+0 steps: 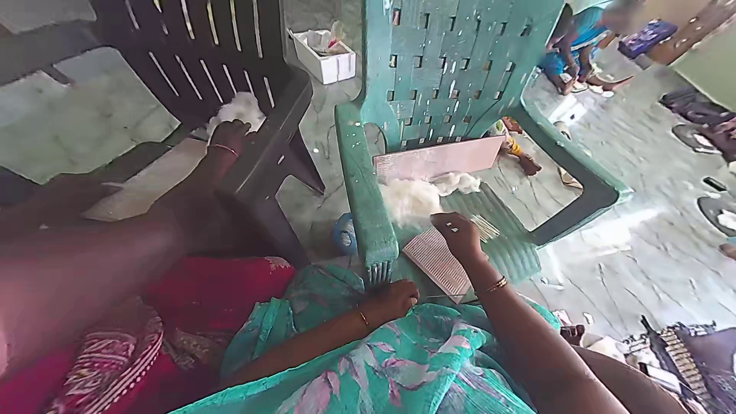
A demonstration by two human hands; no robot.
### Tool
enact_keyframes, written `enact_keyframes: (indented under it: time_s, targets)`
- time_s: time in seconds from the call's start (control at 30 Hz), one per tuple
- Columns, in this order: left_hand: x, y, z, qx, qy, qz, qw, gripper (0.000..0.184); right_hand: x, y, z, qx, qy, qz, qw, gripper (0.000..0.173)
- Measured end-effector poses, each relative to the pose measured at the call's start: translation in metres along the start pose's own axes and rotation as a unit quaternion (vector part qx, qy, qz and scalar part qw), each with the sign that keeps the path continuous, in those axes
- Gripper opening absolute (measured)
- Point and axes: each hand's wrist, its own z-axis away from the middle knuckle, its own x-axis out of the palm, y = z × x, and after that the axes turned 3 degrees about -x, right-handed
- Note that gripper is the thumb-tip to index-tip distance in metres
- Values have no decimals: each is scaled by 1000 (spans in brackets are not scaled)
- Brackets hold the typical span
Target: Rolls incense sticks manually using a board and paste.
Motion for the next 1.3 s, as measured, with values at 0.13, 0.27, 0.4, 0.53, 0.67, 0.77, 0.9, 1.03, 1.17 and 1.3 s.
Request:
enact_keyframes:
  time_s: [0.13, 0.27, 0.4, 0.53, 0.67, 0.77, 0.9, 1.03, 1.17, 1.3]
  targets:
    - [3, 2, 7, -16, 48, 36, 998, 30, -24, 8, 9, 134, 86, -178, 971, 23]
    - [6, 18, 5, -20, 157, 89, 983, 30, -31, 25, 22, 164, 131, -378, 902, 7]
    - [-15, 58, -19, -49, 283, 58, 956, 38, -36, 25, 37, 174, 55, -504, 844, 19]
    - [-34, 74, -59, -76, 330, 54, 939, 49, -38, 25, 45, 111, -19, -544, 832, 24]
    - [-40, 86, -84, -124, 279, 144, 941, 28, -43, 23, 47, 102, -2, -532, 840, 21]
    - [-36, 86, -100, -121, 312, 184, 924, 13, -47, 30, 44, 112, 13, -526, 843, 16]
    - [-32, 87, -115, -145, 349, 180, 908, 12, -49, 40, 35, 109, 23, -517, 849, 7]
    - [-32, 87, -129, -148, 374, 260, 878, 26, -53, 47, 28, 131, 49, -510, 848, 7]
    - [-34, 85, -143, -135, 315, 326, 881, 29, -58, 54, 23, 133, 44, -520, 843, 6]
    - [-30, 82, -160, -144, 345, 292, 880, 8, -59, 58, 21, 166, 92, -477, 858, 4]
